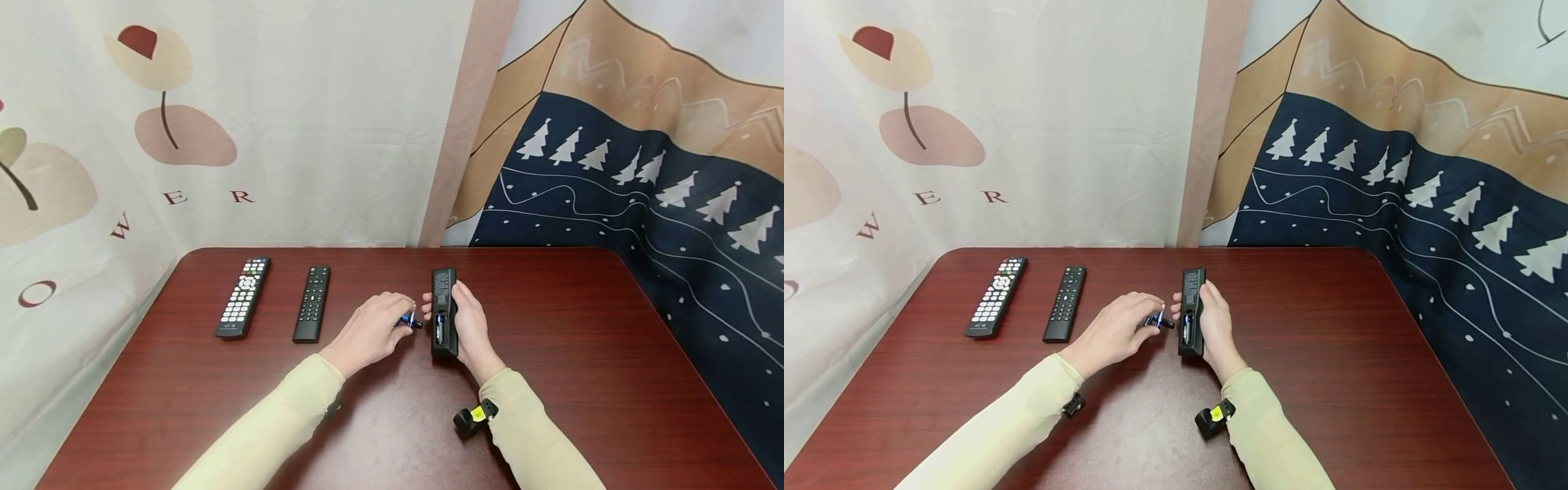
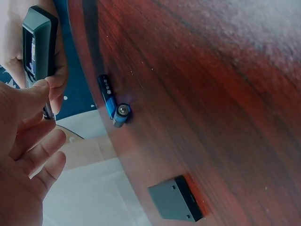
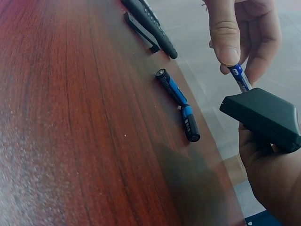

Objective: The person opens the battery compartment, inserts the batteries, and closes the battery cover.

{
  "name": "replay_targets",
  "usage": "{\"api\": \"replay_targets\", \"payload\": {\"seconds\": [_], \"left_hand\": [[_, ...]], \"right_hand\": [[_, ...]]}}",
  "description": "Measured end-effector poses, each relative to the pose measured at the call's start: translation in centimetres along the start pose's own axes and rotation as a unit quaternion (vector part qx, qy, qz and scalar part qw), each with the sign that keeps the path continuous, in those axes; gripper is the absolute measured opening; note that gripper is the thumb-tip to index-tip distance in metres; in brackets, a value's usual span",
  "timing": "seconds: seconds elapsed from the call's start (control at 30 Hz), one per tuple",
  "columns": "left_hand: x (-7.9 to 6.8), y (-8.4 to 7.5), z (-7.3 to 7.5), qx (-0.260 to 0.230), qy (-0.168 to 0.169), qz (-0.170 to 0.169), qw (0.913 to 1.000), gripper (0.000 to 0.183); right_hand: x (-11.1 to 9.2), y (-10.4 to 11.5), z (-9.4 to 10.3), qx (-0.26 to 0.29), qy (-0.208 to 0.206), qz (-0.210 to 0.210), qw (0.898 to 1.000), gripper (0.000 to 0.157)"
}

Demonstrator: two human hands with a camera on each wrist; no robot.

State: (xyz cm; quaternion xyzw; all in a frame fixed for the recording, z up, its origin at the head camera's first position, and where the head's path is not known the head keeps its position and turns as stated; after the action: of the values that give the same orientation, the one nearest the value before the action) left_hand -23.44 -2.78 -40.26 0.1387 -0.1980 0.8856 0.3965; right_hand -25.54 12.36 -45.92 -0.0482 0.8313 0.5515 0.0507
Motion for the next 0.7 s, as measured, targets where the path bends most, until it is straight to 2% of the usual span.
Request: {"api": "replay_targets", "payload": {"seconds": [0.5,0.7], "left_hand": [[0.1,-1.1,0.2,-0.004,-0.034,-0.030,0.9990,0.030],[0.3,-1.5,0.4,-0.015,-0.053,-0.046,0.9974,0.031]], "right_hand": [[0.2,-0.1,-0.2,0.026,0.006,-0.003,1.000,0.042],[0.1,-0.1,0.0,0.003,-0.004,-0.004,1.000,0.042]]}}
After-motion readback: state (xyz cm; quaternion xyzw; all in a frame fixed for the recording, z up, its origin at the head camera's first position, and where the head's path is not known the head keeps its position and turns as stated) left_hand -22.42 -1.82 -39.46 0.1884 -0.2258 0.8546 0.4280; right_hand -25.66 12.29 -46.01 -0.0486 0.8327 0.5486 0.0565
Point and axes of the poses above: each hand's wrist, its own x-axis towards the middle knuckle, its own z-axis out of the back of the hand, y = z × x, the point moved 7 cm from there along x, towards the middle knuckle, and after that the axes turned 1 degree about z, right-handed, at the moved point
